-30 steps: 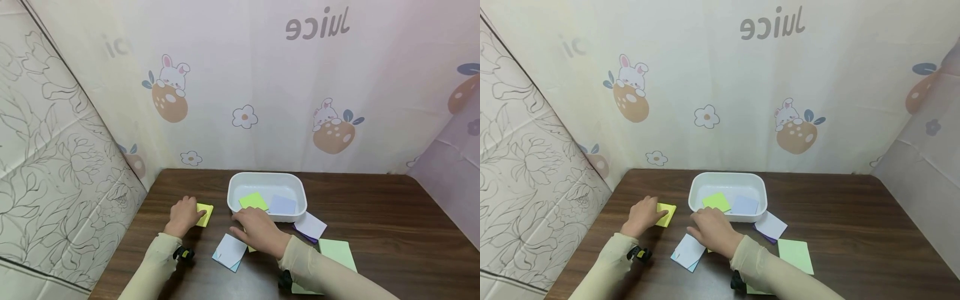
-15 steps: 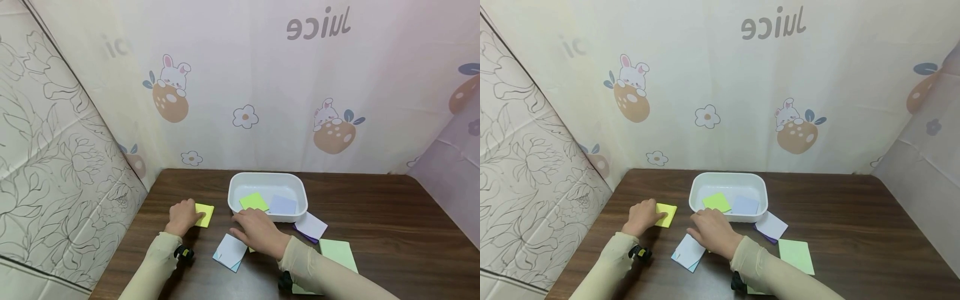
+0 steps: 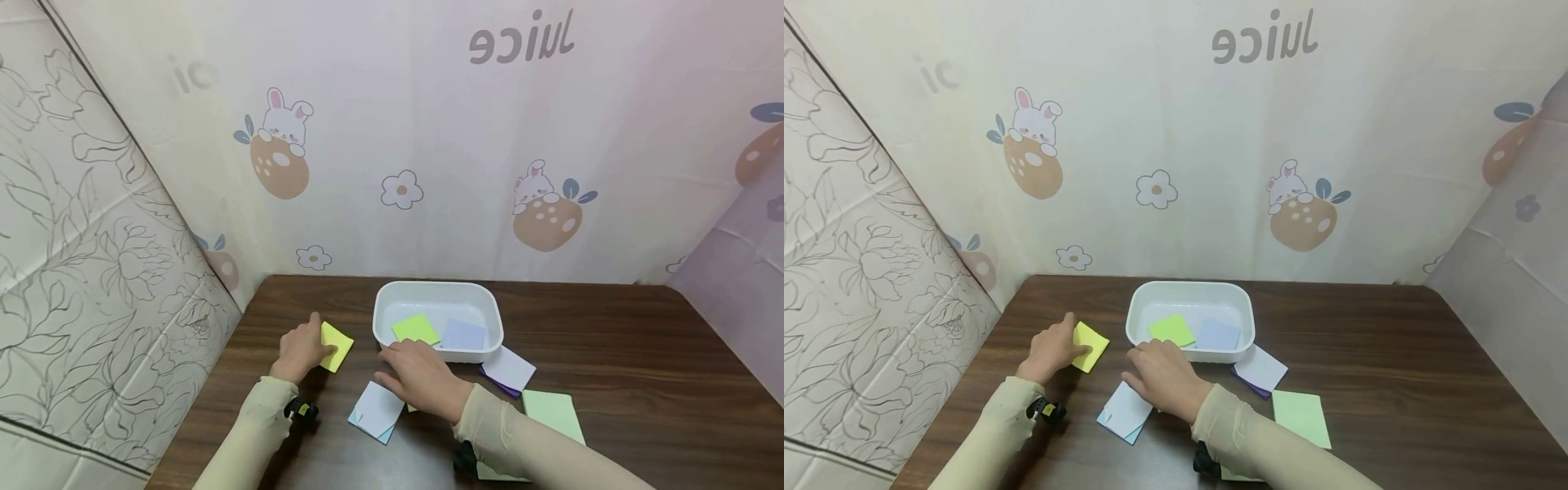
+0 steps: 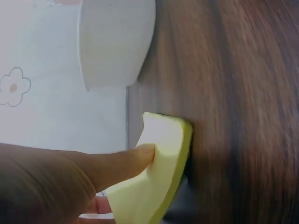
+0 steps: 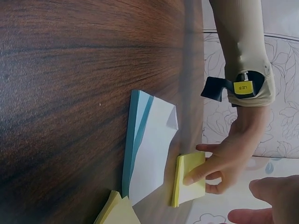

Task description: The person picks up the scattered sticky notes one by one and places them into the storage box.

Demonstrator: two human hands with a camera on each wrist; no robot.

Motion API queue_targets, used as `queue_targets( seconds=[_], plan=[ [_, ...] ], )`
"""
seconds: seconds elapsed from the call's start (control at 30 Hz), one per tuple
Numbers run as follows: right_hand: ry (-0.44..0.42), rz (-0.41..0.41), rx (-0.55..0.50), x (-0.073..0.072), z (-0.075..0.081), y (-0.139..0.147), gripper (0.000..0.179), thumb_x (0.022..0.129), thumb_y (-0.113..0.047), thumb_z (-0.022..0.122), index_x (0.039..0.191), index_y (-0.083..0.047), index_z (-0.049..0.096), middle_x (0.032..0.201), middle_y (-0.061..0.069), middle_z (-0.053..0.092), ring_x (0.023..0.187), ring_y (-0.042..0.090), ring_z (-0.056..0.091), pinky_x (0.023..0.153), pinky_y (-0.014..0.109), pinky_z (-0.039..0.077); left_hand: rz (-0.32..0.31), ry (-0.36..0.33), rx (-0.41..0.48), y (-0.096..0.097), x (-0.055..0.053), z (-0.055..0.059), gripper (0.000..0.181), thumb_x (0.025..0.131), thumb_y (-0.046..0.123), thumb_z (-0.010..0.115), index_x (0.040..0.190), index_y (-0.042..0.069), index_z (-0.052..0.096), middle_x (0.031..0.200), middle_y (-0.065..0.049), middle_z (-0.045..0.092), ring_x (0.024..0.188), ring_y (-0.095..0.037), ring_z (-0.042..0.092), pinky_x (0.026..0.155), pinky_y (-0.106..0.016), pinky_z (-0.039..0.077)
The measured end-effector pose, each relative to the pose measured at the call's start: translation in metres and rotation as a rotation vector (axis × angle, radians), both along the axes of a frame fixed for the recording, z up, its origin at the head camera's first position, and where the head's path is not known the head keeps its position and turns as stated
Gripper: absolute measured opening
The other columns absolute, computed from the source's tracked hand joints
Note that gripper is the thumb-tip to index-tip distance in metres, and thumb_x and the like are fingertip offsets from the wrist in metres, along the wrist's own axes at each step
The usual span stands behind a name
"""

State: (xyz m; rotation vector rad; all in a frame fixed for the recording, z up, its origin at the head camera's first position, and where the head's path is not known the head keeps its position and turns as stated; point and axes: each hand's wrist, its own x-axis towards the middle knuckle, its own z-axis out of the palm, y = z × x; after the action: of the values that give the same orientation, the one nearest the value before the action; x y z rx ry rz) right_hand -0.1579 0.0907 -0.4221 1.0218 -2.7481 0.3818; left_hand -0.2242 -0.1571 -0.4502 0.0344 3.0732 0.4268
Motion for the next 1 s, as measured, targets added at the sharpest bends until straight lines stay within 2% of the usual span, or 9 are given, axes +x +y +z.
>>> queue_targets(
  seconds=[0.13, 0.23, 0.33, 0.53, 1.0],
  plan=[
    [0.009, -0.002, 0.002, -0.002, -0.001, 0.001, 0.028, 0.096, -0.037, 0.068, 0.109, -0.013, 0.072, 0.095, -0.003, 0.072, 0.084, 0.018, 0.065, 0.073, 0.036, 0.051, -0.028, 0.027, 0.022, 0.001, -0.001, 0.003, 0.035, 0.094, 0.018, 0.07, 0.121, 0.004, 0.052, 0.078, -0.014, 0.064, 0.061, -0.024, 0.055, 0.053, -0.037, 0.042],
    [0.009, -0.001, 0.011, -0.003, -0.002, 0.001, 0.029, 0.096, -0.037, 0.067, 0.109, -0.012, 0.072, 0.094, -0.002, 0.072, 0.083, 0.018, 0.064, 0.074, 0.036, 0.051, -0.051, 0.054, 0.02, 0.003, -0.001, 0.006, 0.024, 0.097, 0.011, 0.063, 0.118, 0.005, 0.054, 0.076, -0.013, 0.064, 0.058, -0.024, 0.054, 0.051, -0.036, 0.04],
    [0.016, 0.0, 0.02, -0.003, -0.002, 0.002, 0.03, 0.096, -0.038, 0.067, 0.11, -0.011, 0.073, 0.093, -0.002, 0.071, 0.082, 0.017, 0.064, 0.074, 0.036, 0.052, -0.065, 0.071, 0.024, 0.004, 0.0, 0.01, 0.024, 0.097, 0.011, 0.063, 0.119, 0.006, 0.055, 0.079, -0.013, 0.066, 0.058, -0.023, 0.054, 0.051, -0.035, 0.04],
    [0.026, 0.001, 0.015, -0.004, -0.002, 0.002, 0.029, 0.096, -0.037, 0.067, 0.109, -0.012, 0.073, 0.093, -0.002, 0.072, 0.083, 0.017, 0.064, 0.074, 0.036, 0.051, -0.056, 0.097, 0.031, 0.006, -0.001, 0.019, 0.026, 0.097, 0.014, 0.066, 0.121, 0.009, 0.057, 0.087, -0.016, 0.071, 0.061, -0.025, 0.06, 0.052, -0.037, 0.042],
    [-0.006, -0.015, 0.006, -0.007, 0.003, 0.003, 0.026, 0.096, -0.036, 0.067, 0.108, -0.014, 0.073, 0.097, -0.002, 0.074, 0.087, 0.017, 0.065, 0.073, 0.035, 0.051, -0.06, 0.185, 0.071, 0.009, -0.002, 0.045, 0.026, 0.097, 0.014, 0.066, 0.12, 0.007, 0.057, 0.087, -0.018, 0.072, 0.063, -0.028, 0.062, 0.053, -0.041, 0.045]
  ],
)
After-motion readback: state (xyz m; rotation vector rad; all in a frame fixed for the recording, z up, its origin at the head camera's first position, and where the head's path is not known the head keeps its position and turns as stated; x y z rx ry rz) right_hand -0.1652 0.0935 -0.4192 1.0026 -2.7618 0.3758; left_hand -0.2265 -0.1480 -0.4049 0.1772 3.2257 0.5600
